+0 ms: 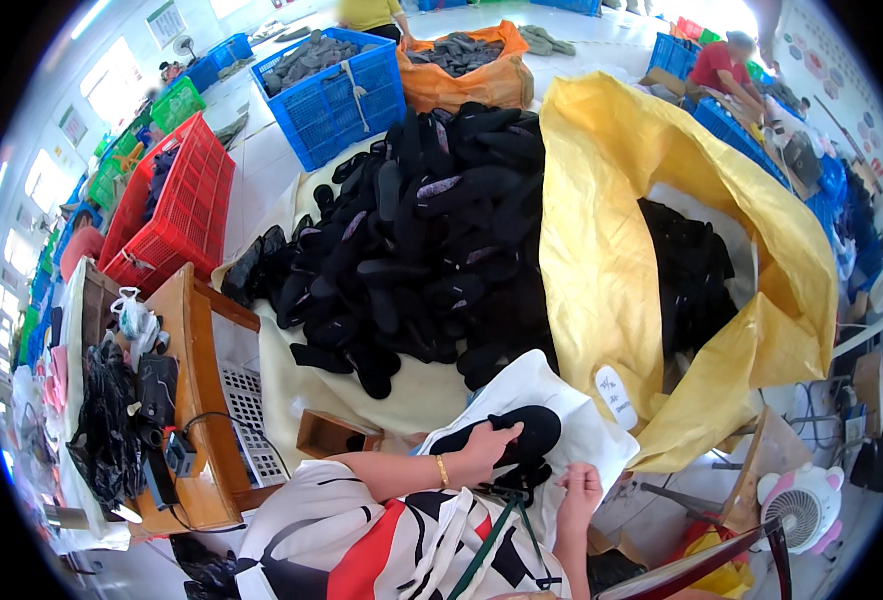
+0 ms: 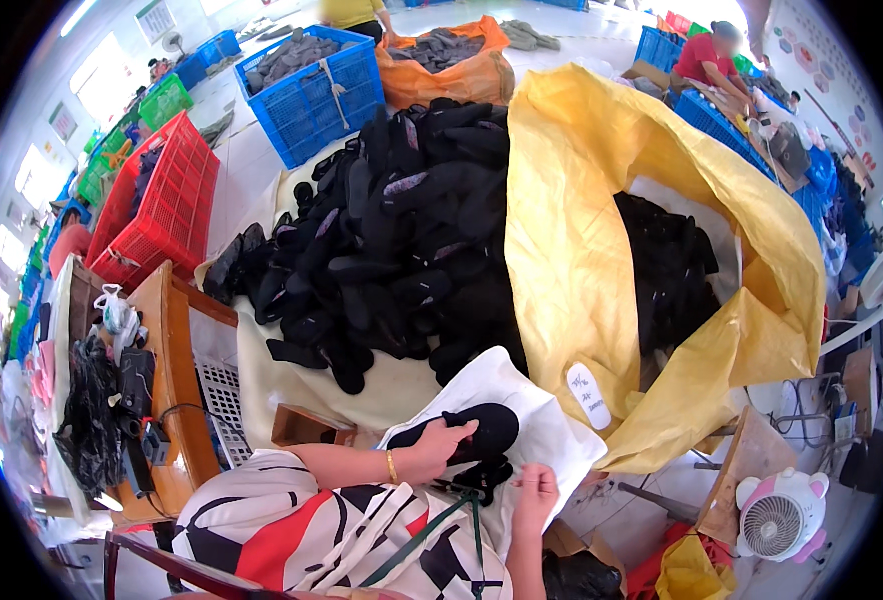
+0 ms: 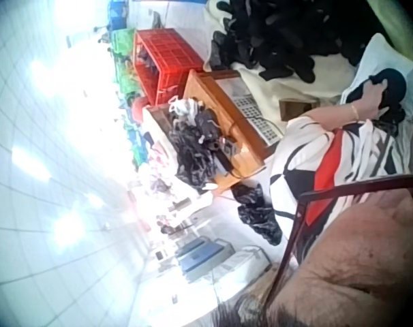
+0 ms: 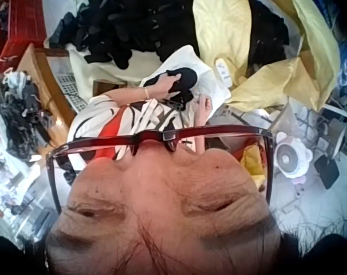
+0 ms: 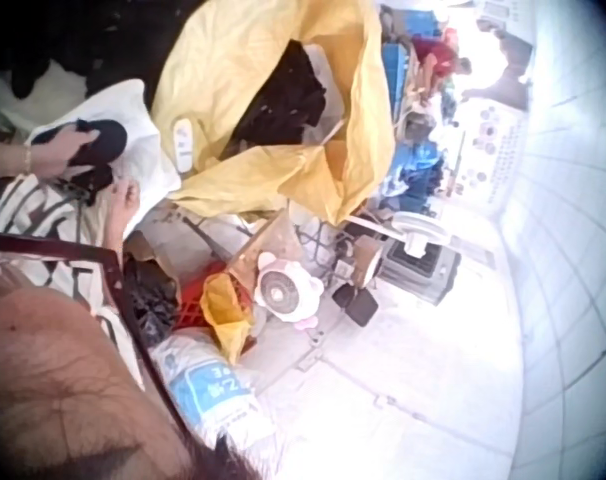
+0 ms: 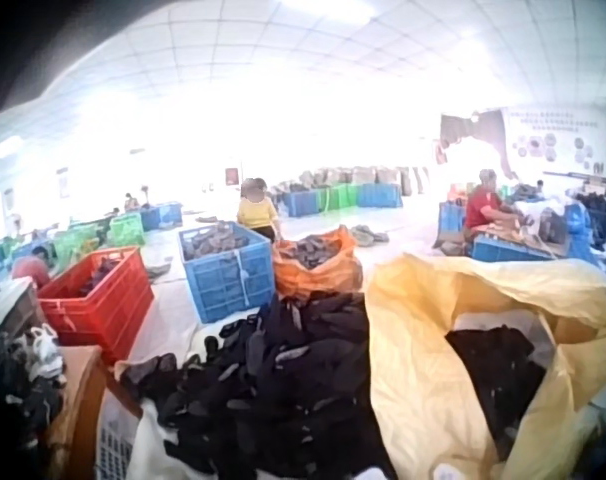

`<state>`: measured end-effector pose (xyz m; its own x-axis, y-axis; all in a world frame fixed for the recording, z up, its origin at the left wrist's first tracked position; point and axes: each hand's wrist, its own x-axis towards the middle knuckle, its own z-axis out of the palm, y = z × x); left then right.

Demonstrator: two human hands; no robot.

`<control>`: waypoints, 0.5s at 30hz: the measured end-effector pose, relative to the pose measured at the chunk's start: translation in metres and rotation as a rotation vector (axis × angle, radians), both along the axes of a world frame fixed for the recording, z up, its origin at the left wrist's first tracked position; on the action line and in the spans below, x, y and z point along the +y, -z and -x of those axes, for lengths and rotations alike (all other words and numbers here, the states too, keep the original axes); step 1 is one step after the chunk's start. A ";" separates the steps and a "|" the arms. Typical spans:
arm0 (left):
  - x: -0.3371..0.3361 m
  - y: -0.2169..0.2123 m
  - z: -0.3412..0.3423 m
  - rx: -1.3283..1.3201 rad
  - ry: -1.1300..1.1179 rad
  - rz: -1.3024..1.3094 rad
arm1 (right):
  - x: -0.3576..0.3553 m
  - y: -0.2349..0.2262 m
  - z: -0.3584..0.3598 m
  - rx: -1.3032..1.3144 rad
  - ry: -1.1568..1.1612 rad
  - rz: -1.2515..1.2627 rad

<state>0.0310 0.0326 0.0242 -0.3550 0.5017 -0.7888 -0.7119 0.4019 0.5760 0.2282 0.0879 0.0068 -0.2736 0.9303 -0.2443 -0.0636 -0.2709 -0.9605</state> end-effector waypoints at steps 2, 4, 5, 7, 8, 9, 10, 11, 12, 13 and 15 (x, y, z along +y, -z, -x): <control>-0.001 0.003 0.000 0.060 0.000 -0.010 | 0.006 -0.001 -0.017 0.087 0.099 0.080; -0.004 0.007 -0.002 0.141 0.007 -0.092 | 0.005 -0.006 -0.033 0.088 0.235 0.120; -0.001 0.010 0.005 0.265 0.073 -0.111 | 0.010 -0.004 -0.036 0.068 0.268 0.127; 0.005 0.000 0.002 0.336 0.052 -0.172 | 0.014 0.002 -0.045 0.023 0.299 0.152; 0.001 0.006 0.007 0.286 0.112 -0.137 | 0.014 0.003 -0.048 0.010 0.290 0.173; 0.001 0.011 0.006 0.284 0.109 -0.101 | 0.013 0.005 -0.050 0.008 0.287 0.183; -0.004 0.014 0.001 0.284 0.100 -0.073 | 0.011 0.005 -0.050 0.000 0.274 0.195; -0.011 0.022 -0.005 0.191 0.050 -0.110 | 0.004 0.006 -0.050 -0.002 0.278 0.187; -0.006 0.028 -0.004 0.112 -0.005 -0.177 | 0.005 0.008 -0.045 0.014 0.282 0.147; -0.004 0.029 -0.002 0.071 -0.006 -0.151 | 0.004 0.008 -0.042 0.000 0.256 0.156; 0.000 0.029 0.000 0.014 -0.006 -0.104 | 0.003 0.009 -0.035 -0.015 0.184 0.169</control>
<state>0.0310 0.0327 -0.0048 -0.3689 0.5784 -0.7276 -0.7057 0.3352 0.6242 0.2635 0.0908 -0.0025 -0.0983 0.9097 -0.4034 -0.1128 -0.4130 -0.9037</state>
